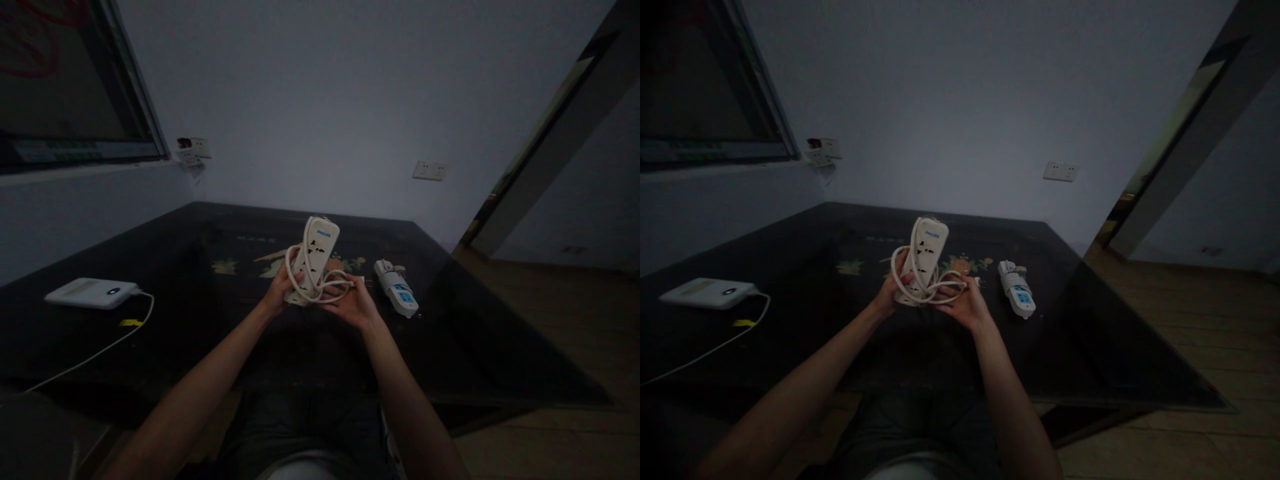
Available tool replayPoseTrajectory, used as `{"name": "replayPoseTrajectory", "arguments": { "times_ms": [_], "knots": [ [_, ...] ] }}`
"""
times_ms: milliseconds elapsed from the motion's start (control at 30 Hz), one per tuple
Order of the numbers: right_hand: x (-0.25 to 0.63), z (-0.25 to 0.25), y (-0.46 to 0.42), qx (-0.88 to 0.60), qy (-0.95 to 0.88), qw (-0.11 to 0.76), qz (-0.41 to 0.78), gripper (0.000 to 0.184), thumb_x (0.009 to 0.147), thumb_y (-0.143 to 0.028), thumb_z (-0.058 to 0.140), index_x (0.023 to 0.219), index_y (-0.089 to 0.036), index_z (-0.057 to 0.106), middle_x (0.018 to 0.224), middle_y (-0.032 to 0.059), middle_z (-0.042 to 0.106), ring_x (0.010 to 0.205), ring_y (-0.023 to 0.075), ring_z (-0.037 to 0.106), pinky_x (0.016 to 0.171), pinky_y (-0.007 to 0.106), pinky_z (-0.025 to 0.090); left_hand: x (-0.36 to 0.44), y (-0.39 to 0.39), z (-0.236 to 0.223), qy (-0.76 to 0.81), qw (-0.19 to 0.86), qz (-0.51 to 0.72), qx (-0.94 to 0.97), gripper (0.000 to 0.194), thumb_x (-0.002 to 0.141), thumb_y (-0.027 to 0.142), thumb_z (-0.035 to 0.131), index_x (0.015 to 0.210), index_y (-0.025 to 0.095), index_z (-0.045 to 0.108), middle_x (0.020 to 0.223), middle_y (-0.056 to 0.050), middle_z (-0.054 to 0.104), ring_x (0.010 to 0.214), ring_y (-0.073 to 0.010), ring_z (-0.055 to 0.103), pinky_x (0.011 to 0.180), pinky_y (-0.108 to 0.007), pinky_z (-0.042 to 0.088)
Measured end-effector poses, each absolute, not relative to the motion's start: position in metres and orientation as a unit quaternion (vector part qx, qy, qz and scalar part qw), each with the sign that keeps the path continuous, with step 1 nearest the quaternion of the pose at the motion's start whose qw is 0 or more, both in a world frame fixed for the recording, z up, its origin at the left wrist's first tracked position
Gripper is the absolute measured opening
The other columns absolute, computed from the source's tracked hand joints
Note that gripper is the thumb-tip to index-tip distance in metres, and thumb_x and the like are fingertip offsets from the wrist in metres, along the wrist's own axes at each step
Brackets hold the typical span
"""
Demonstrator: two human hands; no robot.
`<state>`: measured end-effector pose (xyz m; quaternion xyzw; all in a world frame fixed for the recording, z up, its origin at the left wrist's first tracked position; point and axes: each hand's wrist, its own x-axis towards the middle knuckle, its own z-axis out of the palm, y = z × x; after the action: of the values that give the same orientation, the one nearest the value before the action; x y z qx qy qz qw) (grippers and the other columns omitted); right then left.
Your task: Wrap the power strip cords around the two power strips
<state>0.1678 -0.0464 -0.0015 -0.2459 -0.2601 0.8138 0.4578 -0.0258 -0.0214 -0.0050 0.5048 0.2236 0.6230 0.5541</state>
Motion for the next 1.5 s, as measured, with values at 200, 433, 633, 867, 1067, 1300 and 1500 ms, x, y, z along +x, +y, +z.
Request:
{"name": "replayPoseTrajectory", "arguments": {
  "times_ms": [200, 433, 633, 867, 1067, 1300, 1500],
  "knots": [
    [0.166, 0.000, -0.051, -0.205, -0.278, 0.477, 0.808, 0.025, 0.083, -0.034, 0.049, 0.104, -0.024, 0.057, 0.089, 0.0057, 0.073, 0.091, 0.0257, 0.067, 0.083, 0.052, 0.047, -0.029, -0.021, -0.006, 0.198, 0.590, 0.600, 0.502, 0.080, 0.068, 0.033, 0.074, 0.140, 0.033, 0.038, 0.123, -0.005, 0.060, 0.095, -0.0240, 0.064, 0.080, -0.034, 0.053],
    [0.164, 0.004, -0.055, -0.143, -0.306, 0.509, 0.791, 0.039, 0.074, -0.025, 0.055, 0.113, -0.026, 0.058, 0.087, -0.0004, 0.071, 0.081, 0.0178, 0.067, 0.074, 0.033, 0.051, -0.028, -0.018, -0.009, 0.184, 0.584, 0.604, 0.511, 0.073, 0.063, 0.031, 0.078, 0.131, 0.026, 0.051, 0.131, -0.005, 0.057, 0.116, -0.0297, 0.056, 0.087, -0.033, 0.051],
    [0.159, 0.009, -0.058, -0.127, -0.331, 0.592, 0.723, 0.042, 0.068, -0.023, 0.060, 0.110, -0.029, 0.060, 0.091, -0.0017, 0.069, 0.093, 0.0177, 0.064, 0.084, 0.034, 0.051, -0.028, -0.016, -0.007, 0.200, 0.554, 0.629, 0.507, 0.065, 0.064, 0.030, 0.077, 0.125, 0.030, 0.055, 0.134, -0.002, 0.054, 0.127, -0.0291, 0.046, 0.100, -0.036, 0.045],
    [0.164, 0.014, -0.063, -0.103, -0.365, 0.647, 0.661, 0.049, 0.064, -0.028, 0.064, 0.113, -0.032, 0.058, 0.118, 0.0012, 0.064, 0.120, 0.0214, 0.052, 0.102, 0.043, 0.042, -0.027, -0.021, -0.004, 0.212, 0.576, 0.620, 0.489, 0.064, 0.061, 0.030, 0.078, 0.122, 0.028, 0.057, 0.133, -0.003, 0.055, 0.130, -0.0304, 0.043, 0.102, -0.039, 0.043],
    [0.168, 0.020, -0.069, -0.144, -0.372, 0.661, 0.635, 0.050, 0.060, -0.030, 0.062, 0.110, -0.034, 0.058, 0.123, 0.0028, 0.060, 0.125, 0.0239, 0.047, 0.098, 0.047, 0.045, -0.021, -0.032, 0.005, 0.198, 0.599, 0.599, 0.493, 0.062, 0.063, 0.031, 0.078, 0.121, 0.029, 0.057, 0.132, -0.003, 0.056, 0.124, -0.0308, 0.048, 0.096, -0.041, 0.048],
    [0.173, 0.029, -0.071, -0.157, -0.347, 0.702, 0.602, 0.052, 0.061, -0.029, 0.060, 0.113, -0.035, 0.057, 0.123, 0.0009, 0.061, 0.123, 0.0207, 0.048, 0.103, 0.045, 0.041, -0.017, -0.033, 0.004, 0.230, 0.592, 0.601, 0.485, 0.077, 0.070, 0.034, 0.074, 0.139, 0.037, 0.040, 0.145, -0.001, 0.044, 0.118, -0.0278, 0.053, 0.089, -0.036, 0.052],
    [0.179, 0.031, -0.070, -0.124, -0.369, 0.698, 0.602, 0.055, 0.063, -0.026, 0.061, 0.117, -0.036, 0.057, 0.129, -0.0007, 0.058, 0.124, 0.0207, 0.049, 0.103, 0.045, 0.041, -0.019, -0.036, 0.008, 0.216, 0.605, 0.585, 0.495, 0.091, 0.071, 0.034, 0.073, 0.144, 0.047, 0.020, 0.154, 0.000, 0.027, 0.094, -0.0241, 0.063, 0.070, -0.034, 0.056]
  ]
}}
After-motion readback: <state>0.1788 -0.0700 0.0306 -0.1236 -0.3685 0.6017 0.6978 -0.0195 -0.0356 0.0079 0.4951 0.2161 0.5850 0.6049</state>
